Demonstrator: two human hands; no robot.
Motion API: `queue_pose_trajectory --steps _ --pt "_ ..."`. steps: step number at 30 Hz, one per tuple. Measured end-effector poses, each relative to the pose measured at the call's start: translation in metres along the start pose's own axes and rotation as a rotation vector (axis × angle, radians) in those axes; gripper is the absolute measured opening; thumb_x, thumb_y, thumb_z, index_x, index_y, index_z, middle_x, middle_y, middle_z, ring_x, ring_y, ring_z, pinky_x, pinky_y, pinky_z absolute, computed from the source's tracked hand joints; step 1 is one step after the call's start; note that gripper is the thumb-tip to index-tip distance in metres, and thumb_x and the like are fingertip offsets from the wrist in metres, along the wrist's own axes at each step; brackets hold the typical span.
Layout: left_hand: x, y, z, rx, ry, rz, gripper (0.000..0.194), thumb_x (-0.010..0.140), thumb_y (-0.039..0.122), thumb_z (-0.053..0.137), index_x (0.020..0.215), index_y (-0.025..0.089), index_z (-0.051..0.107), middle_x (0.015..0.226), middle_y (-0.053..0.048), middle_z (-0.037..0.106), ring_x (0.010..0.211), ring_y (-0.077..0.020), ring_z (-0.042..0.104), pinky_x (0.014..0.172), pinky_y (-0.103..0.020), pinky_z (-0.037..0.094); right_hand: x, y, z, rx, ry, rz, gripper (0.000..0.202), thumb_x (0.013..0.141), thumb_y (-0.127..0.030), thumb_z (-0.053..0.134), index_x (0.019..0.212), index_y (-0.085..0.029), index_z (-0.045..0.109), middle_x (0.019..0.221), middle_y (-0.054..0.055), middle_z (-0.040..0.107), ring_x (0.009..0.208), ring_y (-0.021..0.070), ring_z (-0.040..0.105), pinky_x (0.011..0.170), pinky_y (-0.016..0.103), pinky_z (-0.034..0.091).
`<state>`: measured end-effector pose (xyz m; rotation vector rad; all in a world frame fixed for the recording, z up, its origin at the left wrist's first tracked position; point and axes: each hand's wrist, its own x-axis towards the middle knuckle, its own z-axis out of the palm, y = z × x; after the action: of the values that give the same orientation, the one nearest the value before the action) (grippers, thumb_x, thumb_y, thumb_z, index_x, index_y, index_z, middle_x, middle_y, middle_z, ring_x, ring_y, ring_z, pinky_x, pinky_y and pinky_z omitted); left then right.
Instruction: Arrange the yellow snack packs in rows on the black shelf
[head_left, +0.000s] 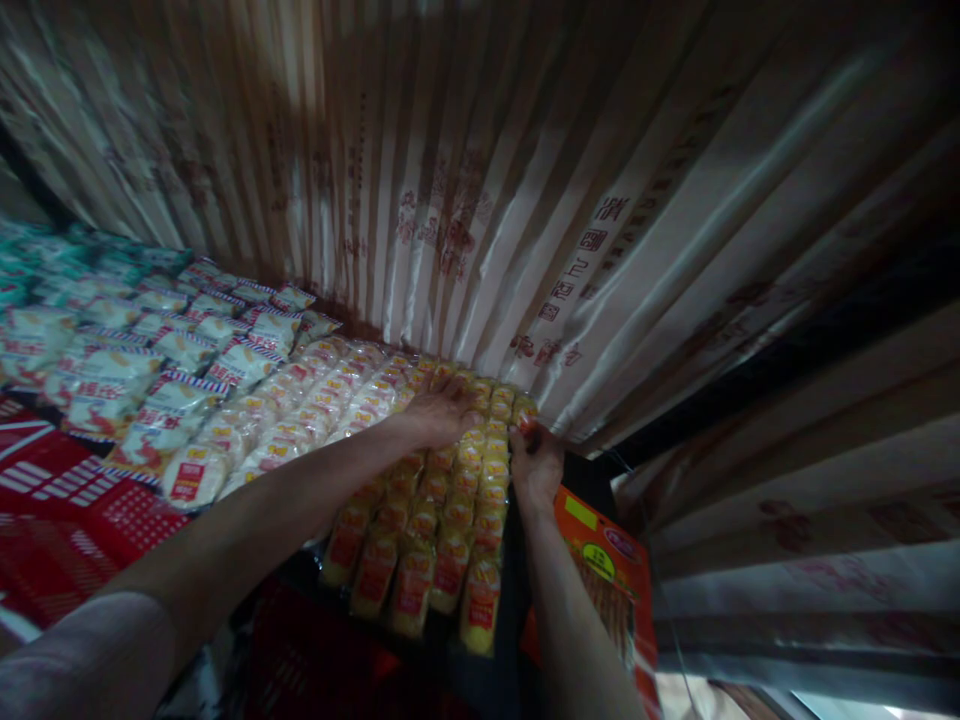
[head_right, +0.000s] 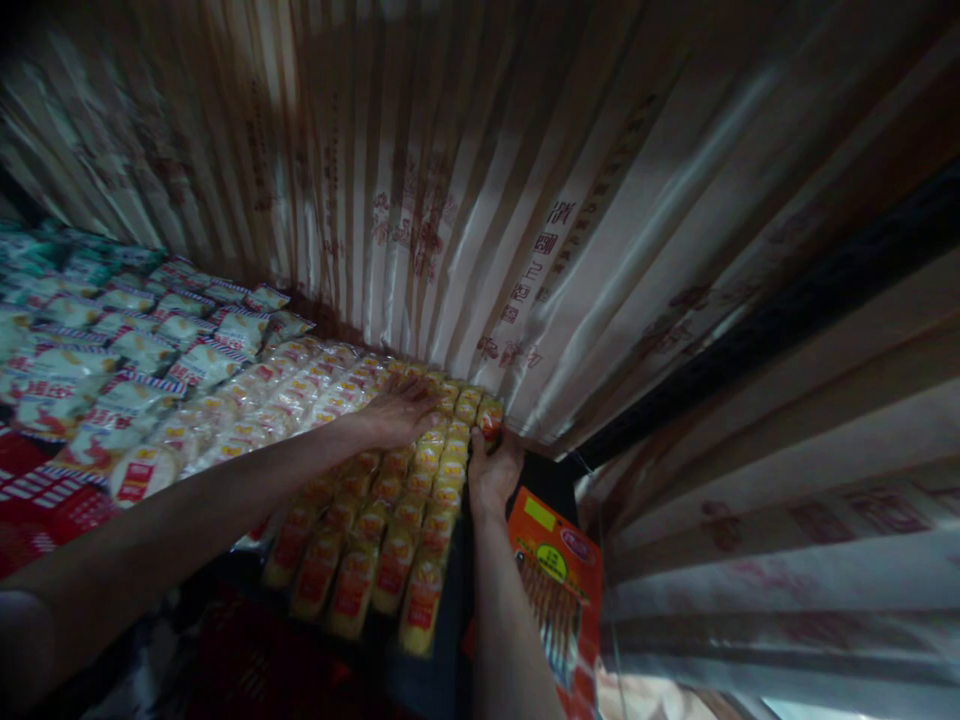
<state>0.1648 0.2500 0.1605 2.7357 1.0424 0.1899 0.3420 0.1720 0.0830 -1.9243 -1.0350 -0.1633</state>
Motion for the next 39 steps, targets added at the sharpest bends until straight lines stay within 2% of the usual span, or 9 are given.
queue_pose_trajectory --steps 7,12,18,26,34,39 --pt "-0.002 -0.001 -0.001 -0.010 -0.029 -0.002 0.051 0.097 0.045 0.027 0.141 0.024 0.041 0.150 -0.009 0.036 0.138 -0.0304 0.028 0.112 -0.056 0.016 -0.008 0.001 -0.008 -0.014 -0.037 0.098 0.067 0.083 -0.059 0.031 0.108 -0.007 0.064 0.102 0.021 0.065 0.097 0.0300 0.056 0.088 0.043 0.042" --pt "-0.004 0.002 -0.005 -0.006 -0.041 0.001 0.052 0.098 0.045 0.025 0.142 0.023 0.040 0.150 -0.010 0.035 0.138 -0.0308 0.028 0.112 -0.056 0.015 -0.007 0.005 -0.010 -0.036 -0.075 0.086 0.060 0.079 -0.054 0.040 0.106 -0.007 0.065 0.097 0.020 0.066 0.094 0.0302 0.056 0.086 0.043 0.043" --pt "-0.004 0.003 -0.008 -0.006 -0.041 -0.007 0.051 0.098 0.044 0.027 0.143 0.023 0.040 0.150 -0.010 0.036 0.138 -0.0321 0.030 0.112 -0.057 0.018 -0.012 0.003 -0.008 -0.049 -0.038 0.112 0.060 0.080 -0.053 0.039 0.110 -0.006 0.062 0.105 0.023 0.063 0.106 0.0313 0.053 0.092 0.043 0.041" --pt "-0.004 0.002 -0.009 0.013 -0.051 -0.007 0.050 0.098 0.042 0.029 0.143 0.022 0.039 0.148 -0.009 0.038 0.136 -0.0276 0.033 0.114 -0.051 0.018 -0.009 0.000 -0.001 -0.023 -0.102 0.110 0.059 0.082 -0.050 0.037 0.116 -0.009 0.060 0.106 0.018 0.066 0.095 0.0288 0.059 0.083 0.040 0.044" --pt "-0.005 0.001 -0.005 0.043 -0.019 -0.001 0.048 0.097 0.042 0.030 0.140 0.024 0.042 0.148 -0.007 0.039 0.137 -0.0267 0.031 0.114 -0.053 0.014 -0.009 -0.010 -0.007 -0.050 -0.169 0.166 0.062 0.080 -0.052 0.036 0.118 -0.008 0.059 0.103 0.019 0.065 0.094 0.0301 0.059 0.084 0.041 0.044" --pt "-0.004 0.001 -0.007 0.029 -0.032 -0.003 0.049 0.098 0.042 0.027 0.140 0.023 0.042 0.148 -0.008 0.039 0.136 -0.0276 0.033 0.113 -0.053 0.018 -0.007 -0.013 -0.007 -0.061 -0.187 0.203 0.059 0.080 -0.050 0.039 0.118 -0.010 0.059 0.104 0.018 0.065 0.092 0.0291 0.060 0.082 0.040 0.044"
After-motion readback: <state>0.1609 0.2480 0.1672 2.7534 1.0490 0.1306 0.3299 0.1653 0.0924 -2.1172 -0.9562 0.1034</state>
